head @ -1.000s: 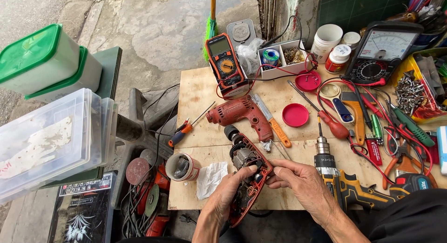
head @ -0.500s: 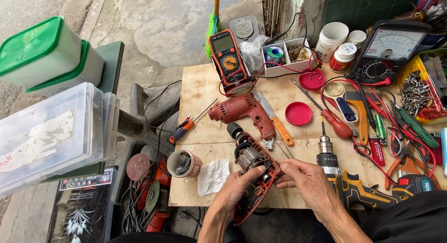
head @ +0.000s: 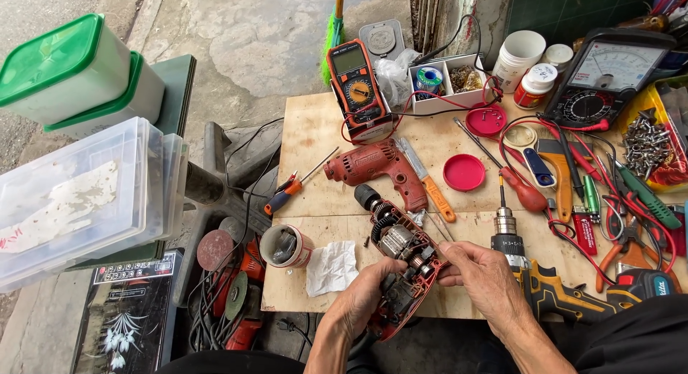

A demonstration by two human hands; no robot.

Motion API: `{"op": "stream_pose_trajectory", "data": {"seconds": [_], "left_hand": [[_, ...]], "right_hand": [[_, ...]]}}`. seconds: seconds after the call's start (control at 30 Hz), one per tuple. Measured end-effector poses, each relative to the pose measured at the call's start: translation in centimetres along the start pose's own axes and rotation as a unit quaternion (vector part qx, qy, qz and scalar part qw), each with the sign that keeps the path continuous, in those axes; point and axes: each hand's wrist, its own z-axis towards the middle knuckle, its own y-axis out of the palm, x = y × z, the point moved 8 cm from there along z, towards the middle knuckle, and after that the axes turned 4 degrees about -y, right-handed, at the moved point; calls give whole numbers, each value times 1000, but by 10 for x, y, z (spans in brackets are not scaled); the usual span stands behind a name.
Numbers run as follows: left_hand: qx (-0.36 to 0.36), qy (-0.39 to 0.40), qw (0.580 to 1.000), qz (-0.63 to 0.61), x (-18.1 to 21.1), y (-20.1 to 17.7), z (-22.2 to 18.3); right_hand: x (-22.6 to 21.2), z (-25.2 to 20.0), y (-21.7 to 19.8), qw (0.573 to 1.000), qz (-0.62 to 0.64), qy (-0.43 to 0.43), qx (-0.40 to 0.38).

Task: Disassembling and inspecting the internal components of a power drill for repair on a workbench.

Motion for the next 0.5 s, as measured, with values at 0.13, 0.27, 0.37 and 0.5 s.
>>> {"op": "stream_pose_trajectory", "data": {"seconds": [0.13,0.27,0.37,0.5], "left_hand": [[12,13,1000,19,-4,-7,10],[-42,59,997,-12,-2,-3,15],[-45,60,997,-29,-6,-6,22],[11,27,1000,-12,-11,-14,24]], "right_hand": [[9,8,-2,1000,7,-12,-1],[11,10,-3,1000,1,-18,3],[12,11,-3,1000,8,-19,5],[11,8,-5,1000,-27,9,13]]}}
